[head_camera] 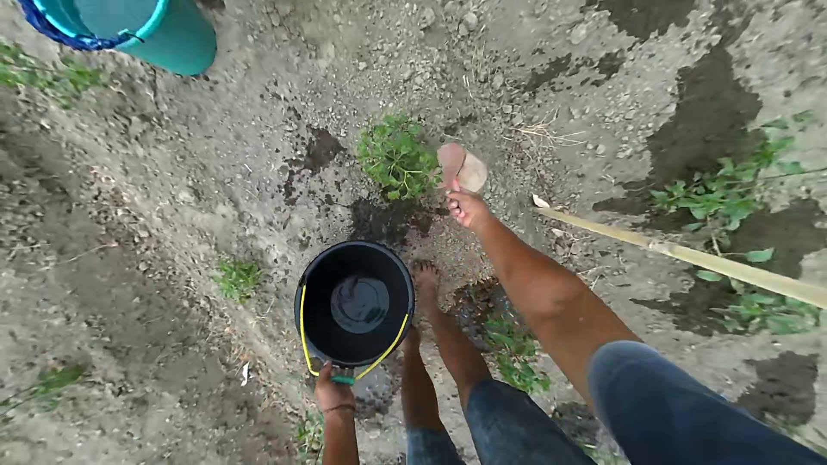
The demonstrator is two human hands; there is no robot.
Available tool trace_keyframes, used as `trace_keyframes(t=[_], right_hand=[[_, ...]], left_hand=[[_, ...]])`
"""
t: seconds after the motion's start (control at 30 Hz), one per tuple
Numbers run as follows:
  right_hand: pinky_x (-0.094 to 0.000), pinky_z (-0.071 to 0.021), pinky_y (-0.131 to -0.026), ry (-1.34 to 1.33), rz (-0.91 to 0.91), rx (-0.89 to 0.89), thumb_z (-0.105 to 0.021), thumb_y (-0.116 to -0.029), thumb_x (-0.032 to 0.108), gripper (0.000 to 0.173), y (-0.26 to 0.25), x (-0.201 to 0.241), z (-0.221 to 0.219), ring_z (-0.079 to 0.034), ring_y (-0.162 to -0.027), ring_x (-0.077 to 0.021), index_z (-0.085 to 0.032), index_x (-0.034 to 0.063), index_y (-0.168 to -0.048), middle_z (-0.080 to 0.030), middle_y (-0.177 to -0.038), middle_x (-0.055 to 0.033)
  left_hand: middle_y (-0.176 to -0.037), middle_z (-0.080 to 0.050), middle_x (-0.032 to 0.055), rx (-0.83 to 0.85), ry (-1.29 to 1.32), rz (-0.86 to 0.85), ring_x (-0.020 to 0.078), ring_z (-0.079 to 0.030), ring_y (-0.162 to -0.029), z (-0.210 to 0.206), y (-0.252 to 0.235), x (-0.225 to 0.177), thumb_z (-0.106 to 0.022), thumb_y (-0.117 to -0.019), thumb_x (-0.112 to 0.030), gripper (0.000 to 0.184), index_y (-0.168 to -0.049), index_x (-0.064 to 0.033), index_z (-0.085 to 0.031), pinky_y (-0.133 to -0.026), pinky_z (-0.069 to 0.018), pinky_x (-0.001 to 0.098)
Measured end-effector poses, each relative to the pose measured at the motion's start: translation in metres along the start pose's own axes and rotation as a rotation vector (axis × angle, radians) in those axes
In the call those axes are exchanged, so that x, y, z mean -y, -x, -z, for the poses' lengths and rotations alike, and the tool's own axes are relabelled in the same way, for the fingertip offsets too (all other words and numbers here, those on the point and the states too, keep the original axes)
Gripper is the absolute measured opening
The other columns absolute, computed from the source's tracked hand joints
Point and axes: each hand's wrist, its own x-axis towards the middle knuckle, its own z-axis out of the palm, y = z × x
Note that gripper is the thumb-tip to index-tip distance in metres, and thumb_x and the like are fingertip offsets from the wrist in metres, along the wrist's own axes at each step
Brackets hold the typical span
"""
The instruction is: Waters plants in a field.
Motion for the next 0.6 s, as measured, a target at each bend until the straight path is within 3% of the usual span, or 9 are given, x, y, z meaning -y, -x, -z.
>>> trace_keyframes(t=[0.1, 0.13, 0.2, 0.4, 0.47, 0.53, 0.6], right_hand=[[-0.018, -0.0369, -0.042, 0.094, 0.028, -0.042, -0.058, -0.1013, 0.009, 0.029, 0.0, 0.014, -0.002, -0.045, -0.05, -0.0044, -0.056, 0.0077, -0.13, -0.054, -0.077, -0.0003], [-0.0185, -0.0372, -0.042, 0.119, 0.043, -0.05, -0.059, -0.1004, 0.008, 0.03, 0.0, 0.016, -0.002, -0.045, -0.049, -0.005, -0.056, 0.0064, -0.13, -0.054, -0.077, -0.0011], [-0.0198, -0.0376, -0.042, 0.17, 0.065, -0.071, -0.06, -0.0984, 0.006, 0.031, -0.001, 0.019, -0.001, -0.045, -0.048, -0.0058, -0.057, 0.0043, -0.13, -0.056, -0.076, -0.0022], [-0.0264, -0.0407, -0.05, 0.472, 0.106, -0.135, -0.064, -0.0984, 0.009, 0.038, 0.001, 0.018, 0.003, -0.047, -0.057, -0.0098, -0.058, 0.0048, -0.136, -0.059, -0.087, -0.0068], [-0.0341, -0.0459, -0.057, 0.619, 0.143, -0.167, -0.066, -0.0972, 0.01, 0.041, 0.001, 0.014, 0.008, -0.052, -0.066, -0.0167, -0.059, 0.0038, -0.137, -0.063, -0.099, -0.014], [-0.0495, -0.0538, -0.076, 0.778, 0.192, -0.186, -0.067, -0.0955, 0.01, 0.044, -0.001, 0.011, 0.014, -0.064, -0.085, -0.0308, -0.06, 0.001, -0.138, -0.066, -0.115, -0.024], [-0.0612, -0.0505, -0.095, 0.942, 0.228, -0.2, -0.068, -0.0953, 0.01, 0.038, 0.0, 0.01, 0.018, -0.066, -0.109, -0.0415, -0.065, -0.0004, -0.132, -0.067, -0.122, -0.0279]], left_hand=[[-0.061, -0.046, -0.0022, 0.034, -0.072, 0.034, 0.013, -0.05, -0.051, 0.017, -0.015, -0.003, -0.044, -0.1004, -0.013, 0.014, -0.088, -0.0125, -0.049, -0.053, -0.0533, 0.0347], [-0.064, -0.047, -0.0022, 0.063, -0.1, 0.032, 0.0121, -0.051, -0.052, 0.023, -0.021, -0.003, -0.042, -0.1014, -0.012, 0.01, -0.1, -0.0095, -0.052, -0.053, -0.0532, 0.0333], [-0.068, -0.05, -0.001, 0.116, -0.146, 0.021, 0.0116, -0.053, -0.054, 0.03, -0.031, -0.006, -0.041, -0.1016, -0.01, 0.021, -0.117, -0.0045, -0.054, -0.054, -0.0537, 0.0321], [-0.077, -0.054, 0.0008, 0.137, -0.258, 0.01, 0.0111, -0.056, -0.061, 0.039, -0.054, -0.006, -0.043, -0.0992, -0.006, 0.031, -0.127, -0.0004, -0.054, -0.06, -0.0544, 0.031], [-0.078, -0.055, 0.0016, 0.124, -0.272, 0.016, 0.0114, -0.055, -0.061, 0.044, -0.059, -0.002, -0.044, -0.0975, -0.004, 0.032, -0.128, -0.0004, -0.054, -0.061, -0.0542, 0.0311], [-0.079, -0.055, 0.0016, 0.108, -0.265, 0.013, 0.0106, -0.056, -0.06, 0.05, -0.065, 0.005, -0.045, -0.0963, -0.003, 0.033, -0.128, 0.0003, -0.053, -0.059, -0.0541, 0.0299], [-0.081, -0.055, 0.0024, 0.089, -0.247, 0.028, 0.0111, -0.056, -0.062, 0.053, -0.072, 0.012, -0.046, -0.0959, -0.003, 0.034, -0.129, 0.0007, -0.053, -0.06, -0.0541, 0.0303]])
